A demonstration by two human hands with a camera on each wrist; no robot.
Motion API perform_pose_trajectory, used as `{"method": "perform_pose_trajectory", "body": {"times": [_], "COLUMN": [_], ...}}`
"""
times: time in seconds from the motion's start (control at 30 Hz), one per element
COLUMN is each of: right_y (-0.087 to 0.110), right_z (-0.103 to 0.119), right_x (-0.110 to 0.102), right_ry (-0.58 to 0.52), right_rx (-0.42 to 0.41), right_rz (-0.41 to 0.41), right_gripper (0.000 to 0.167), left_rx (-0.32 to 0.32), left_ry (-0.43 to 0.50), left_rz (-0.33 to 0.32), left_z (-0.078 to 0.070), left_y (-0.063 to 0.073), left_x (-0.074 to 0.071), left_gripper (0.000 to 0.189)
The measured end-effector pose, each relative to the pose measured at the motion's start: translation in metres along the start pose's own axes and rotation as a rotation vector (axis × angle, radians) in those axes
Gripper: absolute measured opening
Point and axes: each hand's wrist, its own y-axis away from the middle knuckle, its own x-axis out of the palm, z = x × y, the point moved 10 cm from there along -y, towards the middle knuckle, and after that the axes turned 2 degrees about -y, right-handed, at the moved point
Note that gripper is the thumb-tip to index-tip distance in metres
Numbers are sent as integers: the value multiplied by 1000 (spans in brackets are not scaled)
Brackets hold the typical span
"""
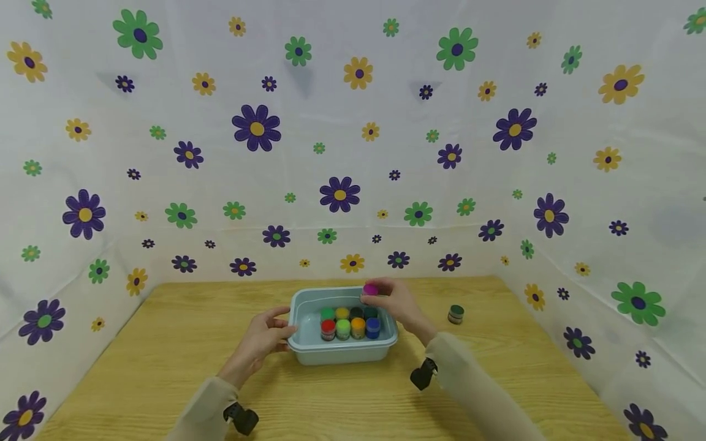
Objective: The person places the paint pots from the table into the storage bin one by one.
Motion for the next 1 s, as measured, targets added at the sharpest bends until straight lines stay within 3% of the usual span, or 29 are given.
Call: {"method": "perform_pose_trajectory", "body": {"times": [0.2,0.5,1.0], "right_y": [-4,-7,-11], "right_z": [7,6,24], "right_x": [23,59,100], "right_ry": [16,133,178], "right_rx": [-4,17,-93], "right_rz": [99,191,315], "right_gripper": [39,39,37], "left_rx": [4,-1,2], "left_ry": [-3,-8,-14], "left_rz": [4,-2,10], "left_z": [-4,0,-3], "left_y": [1,1,1], "left_x": [0,1,0], "left_gripper": [54,53,56]}}
